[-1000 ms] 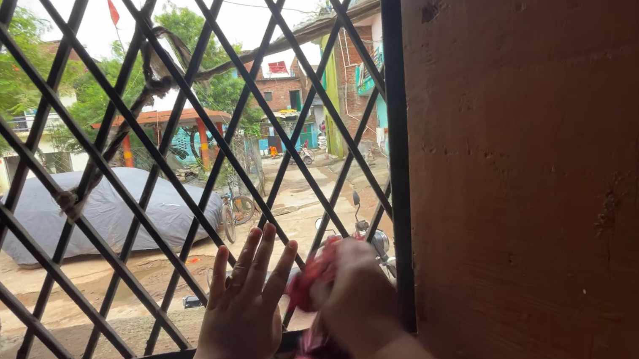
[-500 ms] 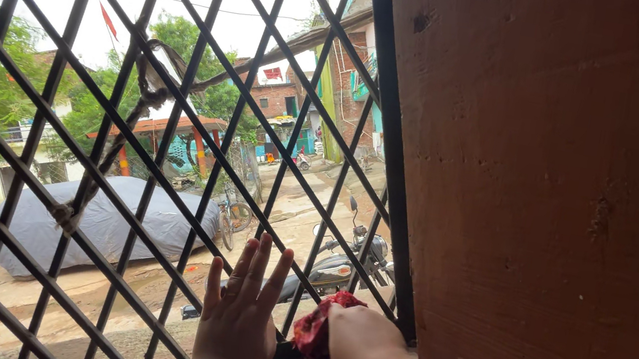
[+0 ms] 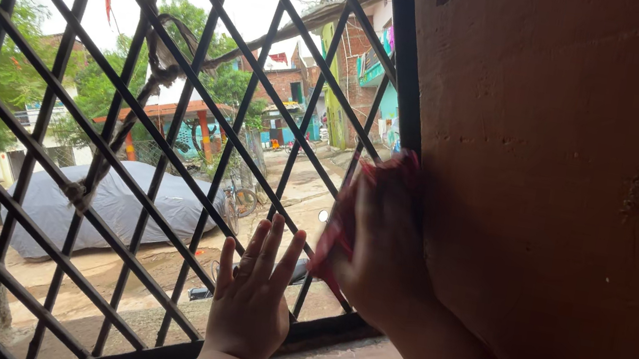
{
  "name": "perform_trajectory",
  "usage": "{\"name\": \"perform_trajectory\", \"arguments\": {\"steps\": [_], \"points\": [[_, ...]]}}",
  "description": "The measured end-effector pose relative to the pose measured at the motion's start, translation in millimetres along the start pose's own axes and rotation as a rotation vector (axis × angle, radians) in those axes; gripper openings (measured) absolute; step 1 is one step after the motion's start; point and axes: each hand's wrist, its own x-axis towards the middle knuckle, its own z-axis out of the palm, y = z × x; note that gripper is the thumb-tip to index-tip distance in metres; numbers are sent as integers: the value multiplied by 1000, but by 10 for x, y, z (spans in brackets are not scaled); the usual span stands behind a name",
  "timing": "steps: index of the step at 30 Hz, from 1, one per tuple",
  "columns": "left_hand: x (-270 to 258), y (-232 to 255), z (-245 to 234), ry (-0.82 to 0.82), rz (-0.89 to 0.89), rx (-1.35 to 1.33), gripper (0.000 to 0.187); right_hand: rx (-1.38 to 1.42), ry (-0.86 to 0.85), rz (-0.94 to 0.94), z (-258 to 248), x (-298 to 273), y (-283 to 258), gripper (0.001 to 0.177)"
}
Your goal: The person wipes a window sill and the window's iron grate with a red cloth, repeatedly rinsing the cloth in a bucket of water.
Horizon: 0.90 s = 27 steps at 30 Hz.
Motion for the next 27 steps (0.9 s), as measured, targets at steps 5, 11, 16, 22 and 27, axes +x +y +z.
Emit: {"name": "perform_trajectory", "arguments": {"steps": [5, 11, 16, 22, 27], "points": [[13, 8, 3, 41, 22, -8, 81, -437, -278, 216, 420, -122, 102, 72], [6, 20, 4, 14, -4, 49, 83, -517, -566, 369, 394, -298, 9, 67], [-2, 38, -7, 65, 21, 43, 81, -634, -758, 387, 200, -364, -148, 67], [-19, 41, -10, 38, 0, 61, 83, -662, -830, 439, 126, -474, -275, 35], [-21, 44, -18, 13, 9, 56, 84, -659, -723, 392, 197, -452, -85, 13]]}}
